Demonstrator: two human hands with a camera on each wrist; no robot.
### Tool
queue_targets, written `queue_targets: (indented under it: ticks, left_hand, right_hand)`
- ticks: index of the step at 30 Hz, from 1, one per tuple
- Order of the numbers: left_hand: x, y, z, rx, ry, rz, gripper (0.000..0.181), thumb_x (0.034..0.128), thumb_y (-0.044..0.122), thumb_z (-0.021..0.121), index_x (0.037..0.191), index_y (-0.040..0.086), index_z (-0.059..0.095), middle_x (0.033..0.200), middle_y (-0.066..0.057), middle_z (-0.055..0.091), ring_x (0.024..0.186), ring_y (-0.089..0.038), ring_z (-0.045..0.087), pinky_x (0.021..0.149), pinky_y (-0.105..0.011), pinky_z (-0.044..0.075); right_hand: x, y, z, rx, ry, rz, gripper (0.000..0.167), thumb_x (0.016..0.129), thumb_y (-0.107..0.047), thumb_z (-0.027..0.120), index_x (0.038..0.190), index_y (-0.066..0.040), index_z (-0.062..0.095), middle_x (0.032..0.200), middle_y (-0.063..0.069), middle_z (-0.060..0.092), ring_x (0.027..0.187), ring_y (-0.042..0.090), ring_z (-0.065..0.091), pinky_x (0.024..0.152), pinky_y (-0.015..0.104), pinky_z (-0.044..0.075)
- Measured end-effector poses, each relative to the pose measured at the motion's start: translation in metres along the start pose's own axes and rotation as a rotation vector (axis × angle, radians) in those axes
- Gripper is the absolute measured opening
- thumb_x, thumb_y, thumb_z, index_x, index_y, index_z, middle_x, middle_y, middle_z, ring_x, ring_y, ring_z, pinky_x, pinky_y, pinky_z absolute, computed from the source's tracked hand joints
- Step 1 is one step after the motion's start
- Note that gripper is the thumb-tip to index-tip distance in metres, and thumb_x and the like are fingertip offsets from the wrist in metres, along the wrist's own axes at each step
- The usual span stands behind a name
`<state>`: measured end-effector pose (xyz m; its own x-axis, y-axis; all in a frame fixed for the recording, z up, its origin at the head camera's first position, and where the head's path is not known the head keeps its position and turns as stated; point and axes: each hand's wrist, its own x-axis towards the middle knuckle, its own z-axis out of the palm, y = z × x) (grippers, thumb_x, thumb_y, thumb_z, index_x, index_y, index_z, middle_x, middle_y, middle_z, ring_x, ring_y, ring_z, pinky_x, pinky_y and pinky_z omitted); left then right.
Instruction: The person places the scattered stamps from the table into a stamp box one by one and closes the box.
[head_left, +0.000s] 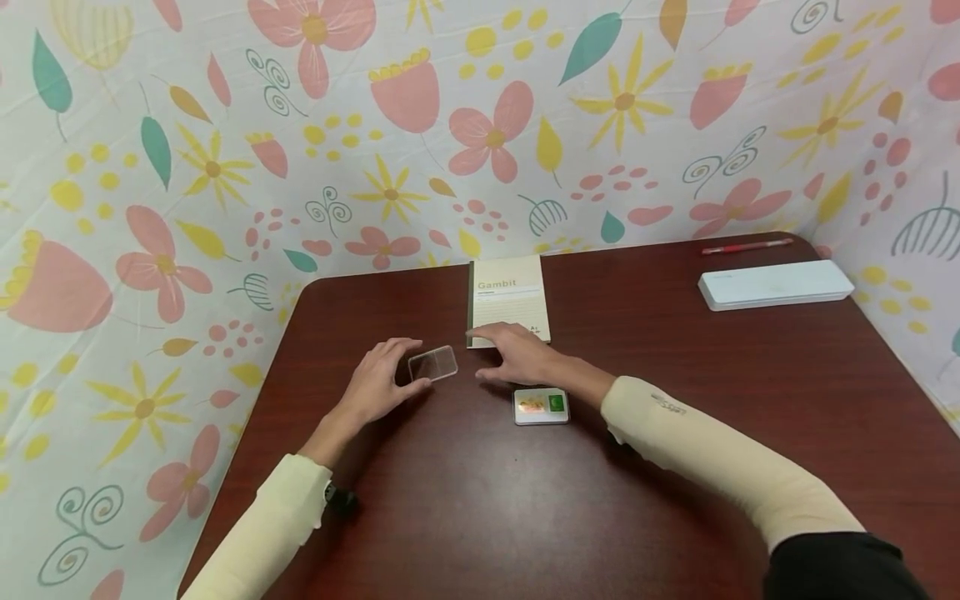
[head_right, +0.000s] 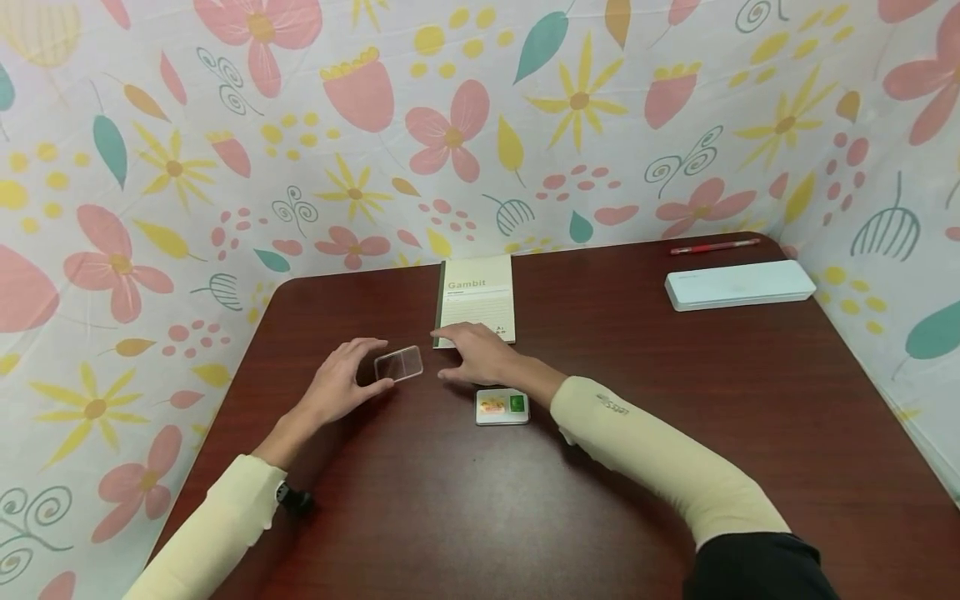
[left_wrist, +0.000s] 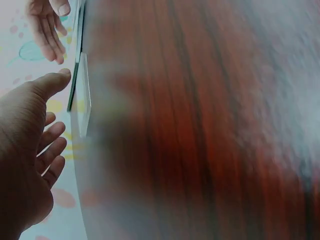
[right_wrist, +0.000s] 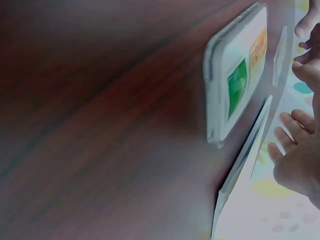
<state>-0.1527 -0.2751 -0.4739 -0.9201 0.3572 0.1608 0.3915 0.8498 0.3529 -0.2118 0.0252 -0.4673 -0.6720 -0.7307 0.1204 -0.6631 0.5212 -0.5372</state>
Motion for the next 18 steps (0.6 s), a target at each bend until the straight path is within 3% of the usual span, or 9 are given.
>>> queue_targets:
  ticks: [11,18]
  left_hand:
    - [-0.005,-0.01,0.002,0.027,-0.026,-0.041,0.067,0.0941,0.043,0.082,0.148,0.011,0.059,0.148,-0.01,0.059,0.137,-0.035,0.053,0.109,-0.06,0.042]
    - [-0.008,-0.012,0.008,0.051,-0.045,-0.053,0.066,0.095,0.042,0.082,0.148,0.011,0.059,0.146,-0.009,0.06,0.133,-0.033,0.055,0.107,-0.058,0.045]
  right_hand:
    - [0.033,-0.008,0.014,-0.037,-0.103,0.071,0.072,0.095,-0.034,0.083,0.154,-0.006,0.054,0.154,0.011,0.057,0.139,0.028,0.055,0.113,0.043,0.045]
    - [0.043,-0.009,0.021,-0.108,-0.086,0.048,0.066,0.095,-0.036,0.082,0.149,-0.005,0.059,0.149,0.013,0.06,0.137,0.029,0.056,0.113,0.046,0.044]
